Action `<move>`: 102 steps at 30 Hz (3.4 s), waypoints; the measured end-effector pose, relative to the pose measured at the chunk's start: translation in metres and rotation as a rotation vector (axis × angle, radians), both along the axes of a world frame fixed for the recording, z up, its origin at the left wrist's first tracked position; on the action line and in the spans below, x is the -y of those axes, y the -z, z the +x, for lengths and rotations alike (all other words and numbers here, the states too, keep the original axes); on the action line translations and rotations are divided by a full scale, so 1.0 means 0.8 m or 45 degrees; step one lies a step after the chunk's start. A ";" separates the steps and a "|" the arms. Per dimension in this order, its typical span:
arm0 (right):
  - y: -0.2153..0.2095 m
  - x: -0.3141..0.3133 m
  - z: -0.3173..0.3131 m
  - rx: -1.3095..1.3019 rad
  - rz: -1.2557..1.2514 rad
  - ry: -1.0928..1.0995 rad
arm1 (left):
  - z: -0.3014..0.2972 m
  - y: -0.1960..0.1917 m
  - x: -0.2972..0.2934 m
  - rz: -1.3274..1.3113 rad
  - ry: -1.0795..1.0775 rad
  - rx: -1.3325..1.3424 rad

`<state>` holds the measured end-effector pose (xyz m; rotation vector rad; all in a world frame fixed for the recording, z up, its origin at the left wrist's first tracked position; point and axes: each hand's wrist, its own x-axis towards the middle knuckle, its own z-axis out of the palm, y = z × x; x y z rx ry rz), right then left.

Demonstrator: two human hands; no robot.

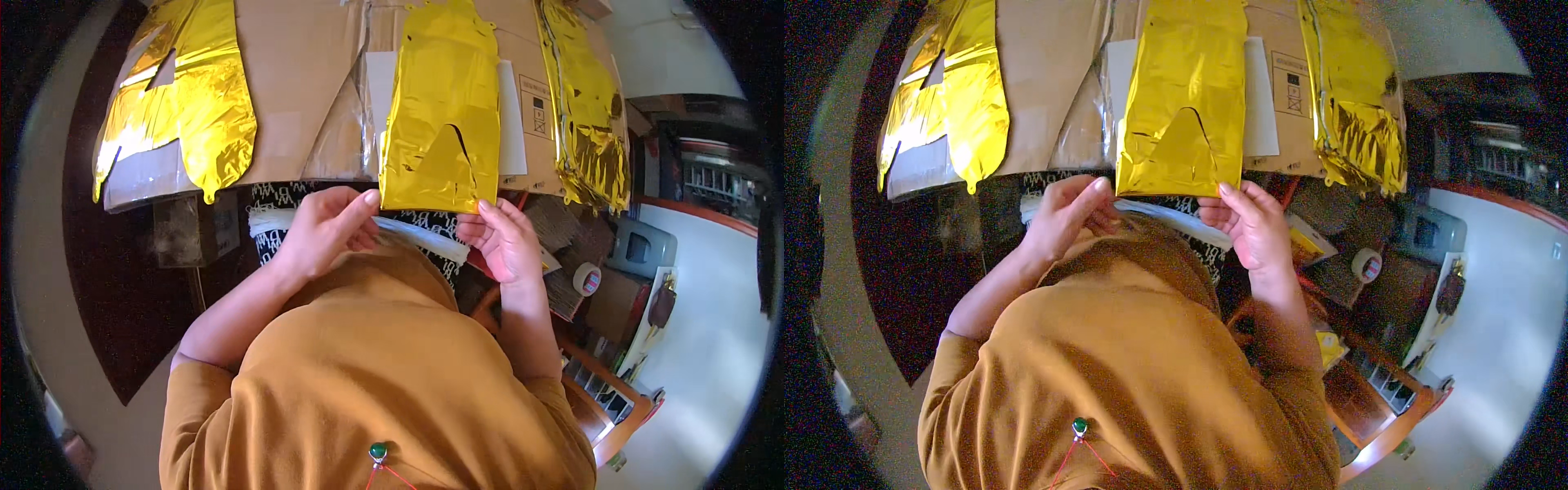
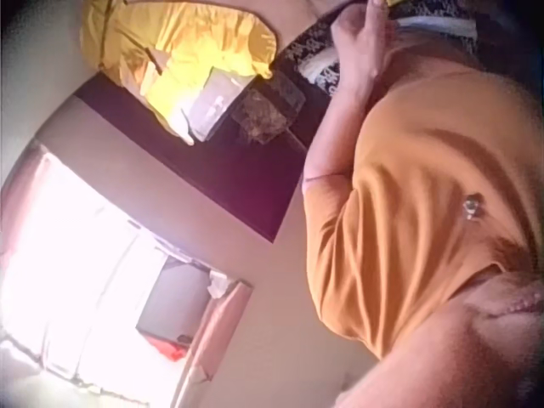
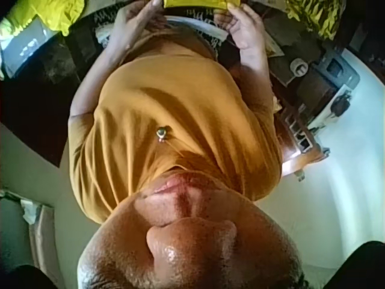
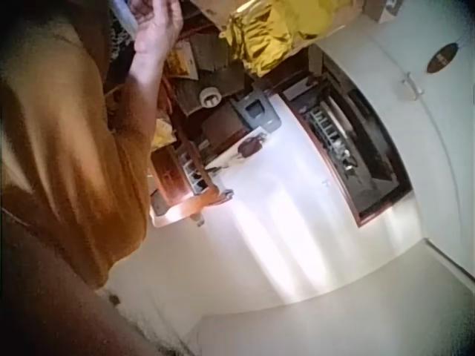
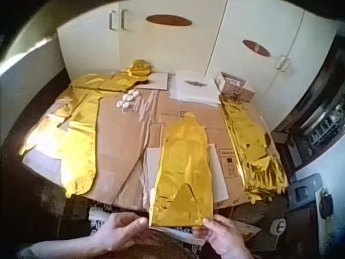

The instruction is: Folding gold metallic sheets and placing them into cardboard sleeves for final packaging.

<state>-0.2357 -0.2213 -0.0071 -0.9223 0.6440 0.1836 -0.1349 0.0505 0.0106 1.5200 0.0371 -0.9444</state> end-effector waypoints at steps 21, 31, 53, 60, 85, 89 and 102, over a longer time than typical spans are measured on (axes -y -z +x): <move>-0.013 0.001 0.016 0.039 -0.123 0.057 | 0.003 0.010 0.061 -0.147 -0.044 -0.264; -0.006 -0.051 0.027 0.040 0.134 -0.082 | -0.005 0.015 0.065 -0.219 -0.047 -0.227; 0.021 -0.078 0.018 0.138 0.243 0.002 | -0.012 0.013 0.064 -0.216 -0.023 -0.184; 0.006 -0.076 0.029 0.145 0.138 0.267 | -0.016 0.018 0.065 -0.237 -0.099 -0.183; -0.001 -0.078 0.022 0.145 0.064 0.318 | -0.014 0.019 0.062 -0.280 0.004 -0.190; -0.008 -0.082 0.021 0.129 0.027 0.359 | -0.012 0.011 0.066 -0.214 -0.133 -0.162; 0.002 -0.064 0.000 -0.099 0.042 0.089 | -0.020 0.021 0.067 -0.252 -0.161 -0.080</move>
